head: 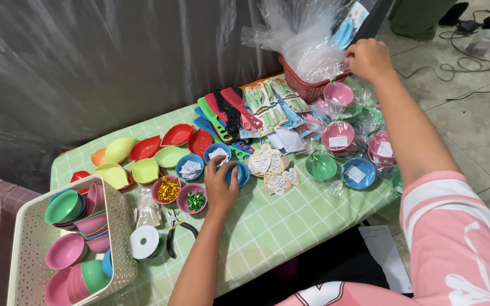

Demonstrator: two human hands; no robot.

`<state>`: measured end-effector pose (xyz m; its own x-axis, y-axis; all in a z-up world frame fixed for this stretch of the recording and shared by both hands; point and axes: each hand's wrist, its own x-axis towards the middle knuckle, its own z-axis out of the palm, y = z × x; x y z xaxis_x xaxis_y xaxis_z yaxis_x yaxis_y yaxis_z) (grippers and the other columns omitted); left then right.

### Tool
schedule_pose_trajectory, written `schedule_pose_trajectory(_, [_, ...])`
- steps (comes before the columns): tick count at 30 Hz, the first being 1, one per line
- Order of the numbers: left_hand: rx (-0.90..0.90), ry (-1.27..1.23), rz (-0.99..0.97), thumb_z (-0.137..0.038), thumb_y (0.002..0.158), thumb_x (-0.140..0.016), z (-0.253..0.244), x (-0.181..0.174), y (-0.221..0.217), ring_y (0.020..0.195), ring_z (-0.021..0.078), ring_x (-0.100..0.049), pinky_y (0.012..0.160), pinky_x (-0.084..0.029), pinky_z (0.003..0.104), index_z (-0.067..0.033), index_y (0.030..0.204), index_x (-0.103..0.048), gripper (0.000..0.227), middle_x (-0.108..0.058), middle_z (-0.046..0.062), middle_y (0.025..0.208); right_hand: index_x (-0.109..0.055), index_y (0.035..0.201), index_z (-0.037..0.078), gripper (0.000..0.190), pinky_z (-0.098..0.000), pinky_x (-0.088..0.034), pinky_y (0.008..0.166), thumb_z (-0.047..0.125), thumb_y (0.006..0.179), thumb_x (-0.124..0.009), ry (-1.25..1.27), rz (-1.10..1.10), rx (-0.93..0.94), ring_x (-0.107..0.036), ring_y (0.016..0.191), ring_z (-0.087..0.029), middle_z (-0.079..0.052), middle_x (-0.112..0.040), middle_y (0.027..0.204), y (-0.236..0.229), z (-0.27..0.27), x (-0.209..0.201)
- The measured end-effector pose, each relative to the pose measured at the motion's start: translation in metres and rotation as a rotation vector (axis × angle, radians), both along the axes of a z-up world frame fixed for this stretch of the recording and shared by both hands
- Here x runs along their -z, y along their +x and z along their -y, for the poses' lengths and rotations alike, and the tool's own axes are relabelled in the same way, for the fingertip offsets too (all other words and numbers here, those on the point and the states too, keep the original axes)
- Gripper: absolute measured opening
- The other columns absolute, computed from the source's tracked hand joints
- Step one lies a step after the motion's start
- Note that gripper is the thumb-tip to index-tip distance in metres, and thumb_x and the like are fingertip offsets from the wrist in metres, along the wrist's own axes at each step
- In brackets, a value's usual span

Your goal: The person assembles sets of plastic toy dishes by placing small paper slips and decorative items into colorful bowls and containers. They handle various items one at a time, including small cups, bowls, and paper slips, and then group the completed sets together on the table.

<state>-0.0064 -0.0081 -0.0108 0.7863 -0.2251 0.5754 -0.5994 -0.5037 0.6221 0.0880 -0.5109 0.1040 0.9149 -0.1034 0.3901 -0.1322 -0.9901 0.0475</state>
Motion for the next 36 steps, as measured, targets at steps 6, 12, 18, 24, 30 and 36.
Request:
schedule_pose_trajectory(6, [0.005, 0.01, -0.006, -0.018, 0.093, -0.065, 0.001, -0.001, -0.001, 0.113, 0.0286, -0.054, 0.091, -0.046, 0.046, -0.0106, 0.104, -0.072, 0.015, -0.057, 0.009, 0.119, -0.079, 0.095, 0.01, 0.015, -0.0427, -0.047, 0.087, 0.023, 0.088, -0.081, -0.226, 0.147, 0.052, -0.053, 0.096, -0.028, -0.009, -0.065, 0.104, 0.031, 0.015, 0.035])
schedule_pose_trajectory(12, [0.021, 0.004, -0.016, -0.018, 0.093, -0.065, 0.001, 0.001, 0.001, 0.114, 0.0278, -0.054, 0.092, -0.047, 0.046, -0.0097, 0.105, -0.072, 0.017, -0.058, 0.009, 0.12, -0.072, 0.088, 0.008, 0.025, -0.0434, -0.044, 0.09, -0.008, 0.091, -0.053, -0.051, 0.047, -0.108, -0.071, 0.082, -0.024, -0.002, -0.076, 0.088, 0.042, 0.015, 0.012])
schedule_pose_trajectory(18, [0.037, 0.006, -0.007, -0.016, 0.093, -0.065, 0.001, 0.0, -0.001, 0.115, 0.0289, -0.054, 0.092, -0.047, 0.047, -0.0085, 0.106, -0.073, 0.017, -0.057, 0.011, 0.121, -0.08, 0.097, 0.017, 0.011, -0.0441, -0.043, 0.089, 0.026, 0.097, -0.074, -0.146, 0.143, -0.123, -0.064, 0.099, -0.03, -0.006, -0.074, 0.097, 0.04, 0.012, -0.008])
schedule_pose_trajectory(24, [0.03, 0.005, 0.019, -0.018, 0.094, -0.065, 0.001, 0.003, 0.001, 0.115, 0.0294, -0.054, 0.091, -0.047, 0.048, -0.0098, 0.105, -0.072, 0.016, -0.057, 0.011, 0.121, -0.063, 0.088, 0.006, 0.022, -0.0342, -0.049, 0.073, 0.01, 0.094, -0.085, 0.253, 0.4, -0.302, -0.06, 0.081, -0.02, -0.007, -0.062, 0.097, 0.041, 0.01, -0.009])
schedule_pose_trajectory(30, [0.048, -0.006, 0.021, -0.017, 0.094, -0.064, 0.0, 0.0, -0.001, 0.113, 0.0296, -0.055, 0.09, -0.047, 0.048, -0.0095, 0.105, -0.072, 0.016, -0.056, 0.01, 0.121, -0.059, 0.12, 0.01, 0.033, -0.0496, -0.049, 0.078, -0.001, 0.096, -0.04, 0.426, -0.068, 0.052, -0.063, 0.097, -0.037, -0.015, -0.071, 0.106, 0.0, -0.054, -0.059])
schedule_pose_trajectory(36, [0.055, -0.005, -0.002, -0.018, 0.094, -0.065, 0.0, -0.001, -0.002, 0.115, 0.0296, -0.054, 0.092, -0.046, 0.048, -0.0099, 0.105, -0.072, 0.016, -0.056, 0.01, 0.123, -0.072, 0.119, 0.013, 0.053, -0.0451, -0.051, 0.081, 0.015, 0.066, -0.077, -0.401, 0.245, -0.234, -0.062, 0.094, -0.03, -0.009, -0.056, 0.115, 0.031, -0.016, -0.008])
